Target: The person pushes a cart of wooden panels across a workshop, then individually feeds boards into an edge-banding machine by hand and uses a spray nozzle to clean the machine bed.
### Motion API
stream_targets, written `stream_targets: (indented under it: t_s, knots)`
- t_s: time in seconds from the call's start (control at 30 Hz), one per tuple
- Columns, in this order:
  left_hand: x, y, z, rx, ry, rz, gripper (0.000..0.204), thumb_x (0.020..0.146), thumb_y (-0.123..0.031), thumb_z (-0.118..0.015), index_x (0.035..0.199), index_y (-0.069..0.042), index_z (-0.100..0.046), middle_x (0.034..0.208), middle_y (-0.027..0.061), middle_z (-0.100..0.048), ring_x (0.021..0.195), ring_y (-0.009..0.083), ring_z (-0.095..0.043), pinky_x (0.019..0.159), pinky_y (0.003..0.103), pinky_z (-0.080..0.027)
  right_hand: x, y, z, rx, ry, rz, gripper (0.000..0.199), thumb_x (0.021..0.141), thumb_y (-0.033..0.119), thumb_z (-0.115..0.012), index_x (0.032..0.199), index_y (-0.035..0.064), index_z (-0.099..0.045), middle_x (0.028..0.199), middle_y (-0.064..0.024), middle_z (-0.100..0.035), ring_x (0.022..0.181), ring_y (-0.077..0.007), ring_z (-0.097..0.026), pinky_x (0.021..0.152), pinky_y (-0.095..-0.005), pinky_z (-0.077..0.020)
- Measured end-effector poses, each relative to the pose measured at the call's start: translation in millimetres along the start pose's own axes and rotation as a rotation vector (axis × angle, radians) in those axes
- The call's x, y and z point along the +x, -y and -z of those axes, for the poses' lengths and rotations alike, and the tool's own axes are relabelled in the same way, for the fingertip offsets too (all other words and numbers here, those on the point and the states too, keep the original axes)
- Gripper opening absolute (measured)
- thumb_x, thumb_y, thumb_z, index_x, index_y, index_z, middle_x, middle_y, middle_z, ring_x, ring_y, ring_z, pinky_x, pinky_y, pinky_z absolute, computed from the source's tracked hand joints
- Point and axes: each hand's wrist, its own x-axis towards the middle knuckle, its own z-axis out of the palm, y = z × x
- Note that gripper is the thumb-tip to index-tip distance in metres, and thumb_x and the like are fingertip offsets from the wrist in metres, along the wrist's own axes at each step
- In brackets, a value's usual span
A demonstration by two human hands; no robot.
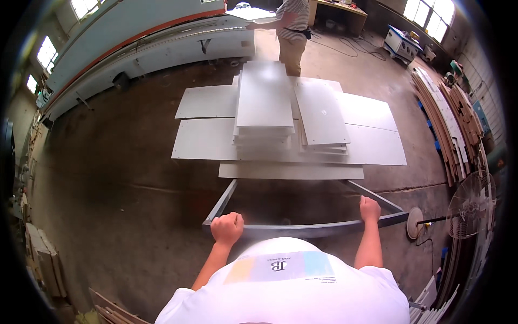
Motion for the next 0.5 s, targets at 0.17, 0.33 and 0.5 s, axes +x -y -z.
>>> stream_targets:
  t_s: [0.17, 0.33, 0.5]
  knots:
    - [4, 3, 1, 0.049, -0.046, 0.009, 0.026, 0.084, -0.022, -0.066, 0.061, -0.012, -0.058, 0.056, 0.0083, -0.060, 0.052, 0.0309, -0.058, 0.055, 0.043, -0.044, -3, 6, -4, 0.048, -0.049, 0.035, 0.030, 0.096, 0.038, -0.060, 0.089, 0.0121, -0.075, 0.091, -0.0160, -0.073, 0.089, -0.0394, -0.069, 0.077, -0.0496, -0.0541]
    - [16, 13, -3, 0.047, -0.106, -0.009, 0.029, 0.082, -0.022, -0.068, 0.058, -0.012, -0.054, 0.052, 0.0077, -0.057, 0.050, 0.0313, -0.056, 0.052, 0.042, -0.043, -14, 16, 1, 0.131, -0.034, 0.031, 0.026, 0.094, 0.036, -0.064, 0.093, 0.0133, -0.076, 0.086, -0.0152, -0.073, 0.085, -0.0375, -0.070, 0.074, -0.0463, -0.0548]
    - [33, 32, -6, 0.127, -0.060, 0.066, 0.032, 0.086, -0.028, -0.064, 0.061, -0.010, -0.057, 0.058, 0.0118, -0.061, 0.057, 0.0370, -0.060, 0.057, 0.049, -0.046, -26, 47, 6, 0.181, -0.027, 0.115, 0.028, 0.094, 0.038, -0.065, 0.089, 0.0119, -0.076, 0.081, -0.0154, -0.072, 0.081, -0.0379, -0.069, 0.072, -0.0460, -0.0539]
